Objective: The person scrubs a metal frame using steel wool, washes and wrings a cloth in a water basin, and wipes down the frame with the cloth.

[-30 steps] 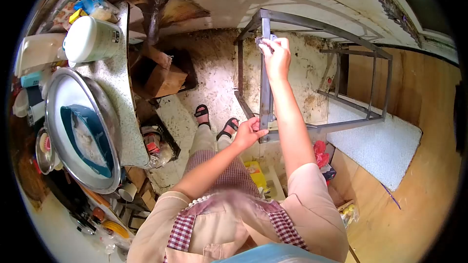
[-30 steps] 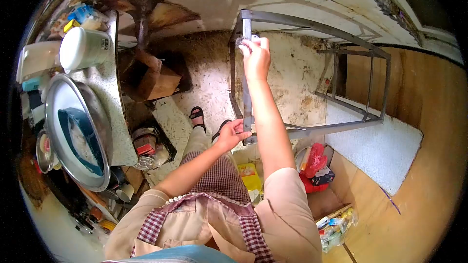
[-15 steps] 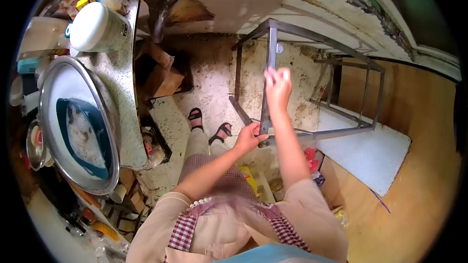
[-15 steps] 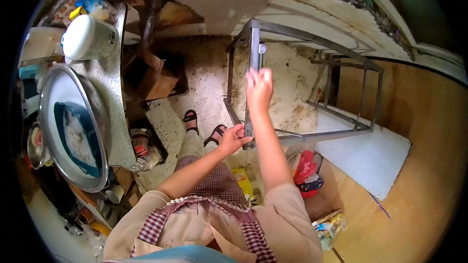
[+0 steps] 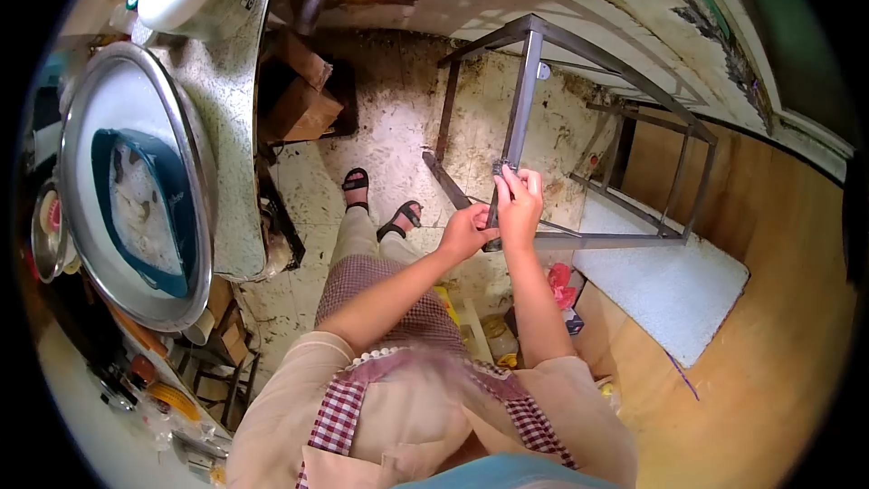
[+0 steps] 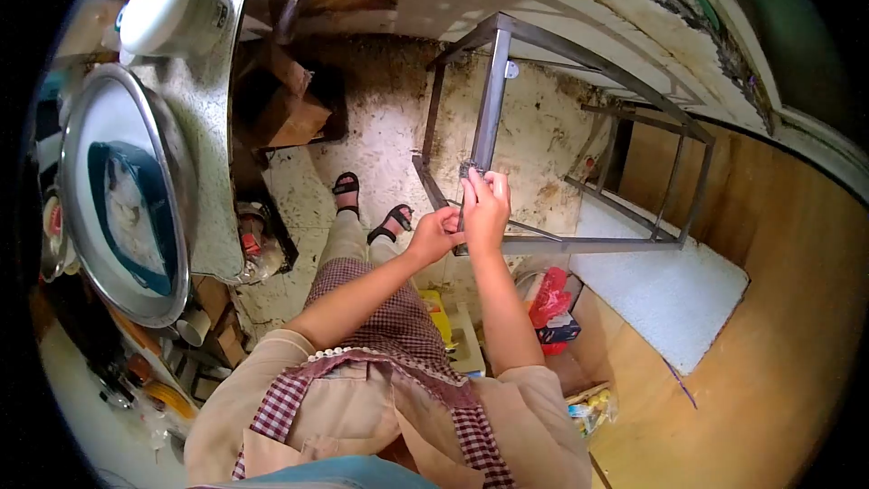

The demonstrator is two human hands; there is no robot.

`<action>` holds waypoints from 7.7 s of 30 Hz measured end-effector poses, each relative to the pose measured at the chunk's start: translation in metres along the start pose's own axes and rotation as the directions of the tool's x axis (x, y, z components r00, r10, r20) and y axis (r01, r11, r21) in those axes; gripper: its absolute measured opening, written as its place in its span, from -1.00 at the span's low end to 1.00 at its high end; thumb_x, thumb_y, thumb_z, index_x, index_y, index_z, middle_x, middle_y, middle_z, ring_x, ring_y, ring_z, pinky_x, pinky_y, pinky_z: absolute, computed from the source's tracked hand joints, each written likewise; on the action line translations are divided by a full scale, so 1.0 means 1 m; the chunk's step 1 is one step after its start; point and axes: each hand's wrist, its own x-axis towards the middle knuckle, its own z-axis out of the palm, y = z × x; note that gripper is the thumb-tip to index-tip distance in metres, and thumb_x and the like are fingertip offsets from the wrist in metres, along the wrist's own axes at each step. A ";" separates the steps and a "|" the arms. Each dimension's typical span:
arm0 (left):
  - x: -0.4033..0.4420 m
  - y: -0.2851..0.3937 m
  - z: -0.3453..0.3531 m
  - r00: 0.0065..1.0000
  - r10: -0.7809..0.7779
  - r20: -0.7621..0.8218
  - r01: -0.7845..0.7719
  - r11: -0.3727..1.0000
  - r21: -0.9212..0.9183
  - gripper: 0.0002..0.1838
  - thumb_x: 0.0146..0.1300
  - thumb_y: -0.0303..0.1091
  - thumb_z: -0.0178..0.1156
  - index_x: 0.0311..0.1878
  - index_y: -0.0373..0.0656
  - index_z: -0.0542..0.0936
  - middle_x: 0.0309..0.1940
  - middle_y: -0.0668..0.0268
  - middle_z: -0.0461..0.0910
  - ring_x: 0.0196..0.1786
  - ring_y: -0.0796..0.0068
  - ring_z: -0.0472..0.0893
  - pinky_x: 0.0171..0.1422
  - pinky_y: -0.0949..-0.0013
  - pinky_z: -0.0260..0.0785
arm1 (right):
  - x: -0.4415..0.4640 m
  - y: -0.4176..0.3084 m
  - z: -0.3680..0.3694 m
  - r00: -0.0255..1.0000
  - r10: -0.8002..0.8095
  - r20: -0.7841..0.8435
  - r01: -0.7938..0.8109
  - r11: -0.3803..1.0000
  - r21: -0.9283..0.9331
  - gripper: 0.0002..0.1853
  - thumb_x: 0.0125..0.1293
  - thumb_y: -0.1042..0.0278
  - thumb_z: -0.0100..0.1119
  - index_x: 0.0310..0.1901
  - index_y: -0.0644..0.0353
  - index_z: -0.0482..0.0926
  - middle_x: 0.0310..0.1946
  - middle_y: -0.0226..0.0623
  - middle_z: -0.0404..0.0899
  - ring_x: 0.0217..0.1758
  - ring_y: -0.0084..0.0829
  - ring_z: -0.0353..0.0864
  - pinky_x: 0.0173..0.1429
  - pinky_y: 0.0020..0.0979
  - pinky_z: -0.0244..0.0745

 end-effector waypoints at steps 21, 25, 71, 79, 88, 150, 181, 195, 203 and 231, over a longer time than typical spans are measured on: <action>-0.004 -0.037 -0.010 0.993 0.007 -0.120 -0.060 0.895 -0.443 -0.53 0.11 -0.47 0.25 0.08 -0.20 0.32 -0.19 0.26 0.53 -0.17 0.53 0.54 -0.08 0.49 0.41 | 0.037 -0.016 0.004 1.000 -0.018 -0.011 0.018 0.999 -0.033 -0.83 0.02 0.48 0.27 -0.28 0.21 0.63 -0.34 -0.14 0.40 -0.26 -0.18 0.46 -0.18 -0.28 0.41; -0.028 0.023 -0.027 0.968 -0.161 -0.192 0.004 0.775 -0.632 -0.46 0.22 -0.34 0.17 0.25 -0.15 0.24 -0.07 0.29 0.50 0.00 0.54 0.48 -0.02 0.45 0.37 | -0.035 -0.042 -0.019 0.981 0.022 0.191 -0.047 0.991 0.128 -0.68 0.11 0.55 0.13 -0.05 0.20 0.50 -0.21 -0.08 0.41 -0.15 -0.10 0.45 -0.04 -0.23 0.38; 0.018 -0.122 0.007 0.830 0.281 -0.482 -0.178 0.952 0.249 -0.64 0.21 -0.39 0.13 0.08 -0.25 0.47 -0.24 0.19 0.35 -0.23 0.35 0.38 -0.15 0.44 0.26 | -0.076 0.072 -0.004 0.987 0.154 0.040 -0.152 0.987 -0.042 -0.90 0.18 0.49 0.05 -0.35 0.25 0.58 -0.49 -0.13 0.56 -0.45 -0.18 0.54 -0.36 -0.31 0.42; -0.002 -0.096 0.001 0.886 0.160 -0.435 -0.147 0.987 0.065 -0.66 0.16 -0.48 0.17 0.03 -0.27 0.51 -0.29 0.34 0.37 -0.30 0.55 0.35 -0.20 0.55 0.22 | -0.077 0.072 -0.006 0.990 0.130 0.054 -0.127 0.991 -0.046 -0.90 0.17 0.51 0.04 -0.35 0.27 0.57 -0.48 -0.13 0.56 -0.46 -0.19 0.54 -0.37 -0.32 0.42; 0.057 -0.149 -0.031 0.870 -0.130 -0.475 0.124 0.991 -0.044 -0.73 0.10 -0.40 0.26 -0.12 -0.26 0.57 -0.44 0.39 0.48 -0.37 0.63 0.40 -0.26 0.54 0.30 | -0.073 0.072 -0.006 0.992 0.101 0.075 -0.098 0.994 -0.046 -0.89 0.17 0.55 0.00 -0.35 0.31 0.56 -0.46 -0.14 0.56 -0.41 -0.14 0.53 -0.29 -0.30 0.42; 0.247 -0.307 -0.126 0.969 0.220 -0.116 -0.063 0.668 0.742 -0.83 -0.02 -0.44 0.24 -0.29 -0.16 0.64 -0.33 0.13 0.52 -0.26 0.14 0.53 -0.10 0.25 0.40 | -0.080 0.073 -0.021 0.981 0.104 0.166 -0.096 0.994 -0.056 -0.77 0.13 0.41 -0.13 -0.45 0.30 0.55 -0.58 -0.22 0.53 -0.58 -0.25 0.50 -0.45 -0.30 0.42; 0.265 -0.258 -0.135 0.864 0.348 -0.363 -0.101 0.827 0.553 -0.83 0.06 -0.41 0.25 -0.24 -0.20 0.63 -0.30 0.14 0.57 -0.19 0.21 0.54 -0.05 0.32 0.38 | -0.088 0.070 -0.014 0.981 0.178 0.082 -0.169 0.980 -0.105 -0.68 0.21 0.28 -0.17 -0.55 0.35 0.43 -0.62 -0.10 0.45 -0.58 -0.21 0.40 -0.46 -0.29 0.32; 0.293 -0.264 -0.155 0.892 0.436 0.118 -0.309 0.397 0.864 -0.72 -0.05 -0.54 0.17 -0.20 -0.09 0.62 -0.39 0.20 0.45 -0.25 0.17 0.46 -0.15 0.21 0.39 | -0.085 0.078 -0.021 0.975 0.086 0.206 -0.084 0.996 -0.015 -0.66 0.29 0.22 -0.13 -0.41 0.39 0.45 -0.54 -0.02 0.52 -0.53 -0.09 0.46 -0.38 -0.24 0.38; 0.396 -0.219 -0.144 0.837 0.522 0.164 -0.357 0.293 0.887 -0.75 -0.04 -0.48 0.11 -0.22 -0.11 0.59 -0.34 0.19 0.42 -0.15 0.17 0.44 -0.14 0.23 0.39 | -0.096 0.074 -0.020 0.980 0.167 0.112 -0.144 0.972 -0.184 -0.67 0.27 0.24 -0.13 -0.42 0.38 0.47 -0.52 -0.03 0.53 -0.47 -0.13 0.50 -0.32 -0.29 0.40; 0.287 -0.259 -0.120 0.882 0.310 0.355 -0.448 0.319 0.835 -0.77 -0.02 -0.53 0.05 -0.25 -0.17 0.58 -0.29 0.27 0.43 -0.13 0.23 0.41 -0.04 0.30 0.35 | -0.081 0.061 0.003 0.981 0.180 -0.075 -0.189 0.971 -0.144 -0.63 0.24 0.29 -0.25 -0.60 0.28 0.47 -0.62 -0.20 0.51 -0.57 -0.29 0.42 -0.44 -0.30 0.33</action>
